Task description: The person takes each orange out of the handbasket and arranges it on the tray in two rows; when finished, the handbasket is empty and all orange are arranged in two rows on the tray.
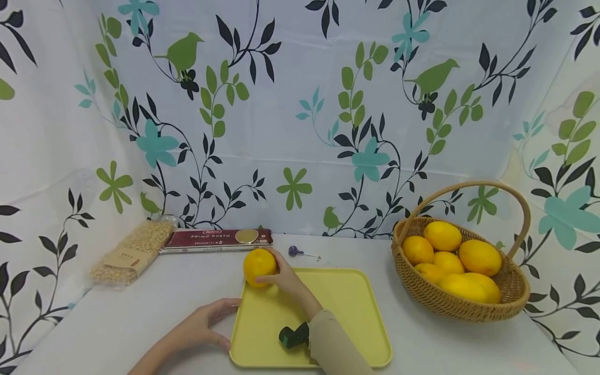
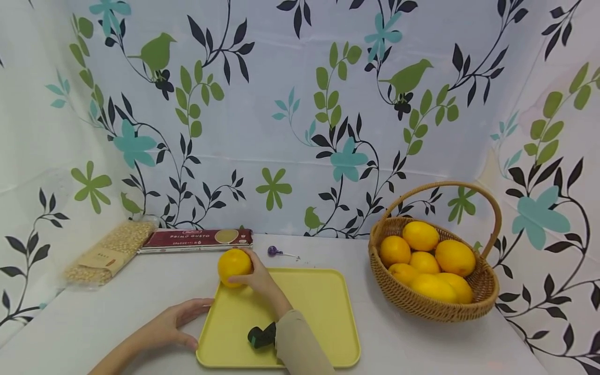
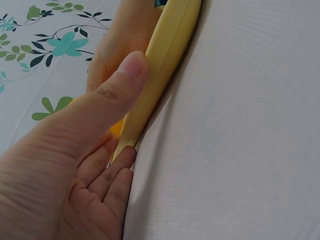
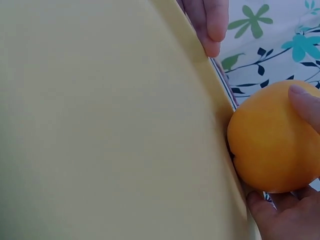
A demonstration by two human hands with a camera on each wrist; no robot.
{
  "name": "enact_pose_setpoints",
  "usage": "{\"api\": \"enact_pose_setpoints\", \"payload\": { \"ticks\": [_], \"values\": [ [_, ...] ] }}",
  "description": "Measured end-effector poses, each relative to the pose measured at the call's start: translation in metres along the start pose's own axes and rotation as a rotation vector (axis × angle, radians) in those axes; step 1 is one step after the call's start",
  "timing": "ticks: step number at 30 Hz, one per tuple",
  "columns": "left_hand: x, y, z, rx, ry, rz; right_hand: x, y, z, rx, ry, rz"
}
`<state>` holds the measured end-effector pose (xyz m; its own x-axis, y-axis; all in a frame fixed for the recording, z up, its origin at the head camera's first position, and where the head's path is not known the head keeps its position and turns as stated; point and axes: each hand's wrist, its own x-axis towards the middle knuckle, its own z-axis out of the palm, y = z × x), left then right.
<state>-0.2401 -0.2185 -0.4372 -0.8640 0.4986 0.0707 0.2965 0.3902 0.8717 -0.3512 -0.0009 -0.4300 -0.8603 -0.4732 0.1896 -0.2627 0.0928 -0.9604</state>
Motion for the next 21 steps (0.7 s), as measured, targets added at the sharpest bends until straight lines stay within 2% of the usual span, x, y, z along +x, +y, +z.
{"api": "enact_pose_setpoints", "payload": {
  "ticks": [4, 10, 14, 21],
  "values": [
    [-0.001, 0.000, 0.001, -0.005, 0.004, -0.015, -0.002, -0.004, 0.002, 0.007, 0.023, 0.030],
    [0.000, -0.001, 0.003, -0.003, -0.001, 0.005, -0.005, -0.012, 0.004, -0.029, 0.103, 0.099],
    [0.001, -0.002, 0.002, -0.003, -0.006, 0.017, -0.005, -0.015, 0.004, -0.037, 0.130, 0.106],
    [0.000, -0.002, 0.001, -0.003, -0.004, 0.012, -0.006, -0.031, 0.001, 0.018, 0.240, 0.092]
  ]
}}
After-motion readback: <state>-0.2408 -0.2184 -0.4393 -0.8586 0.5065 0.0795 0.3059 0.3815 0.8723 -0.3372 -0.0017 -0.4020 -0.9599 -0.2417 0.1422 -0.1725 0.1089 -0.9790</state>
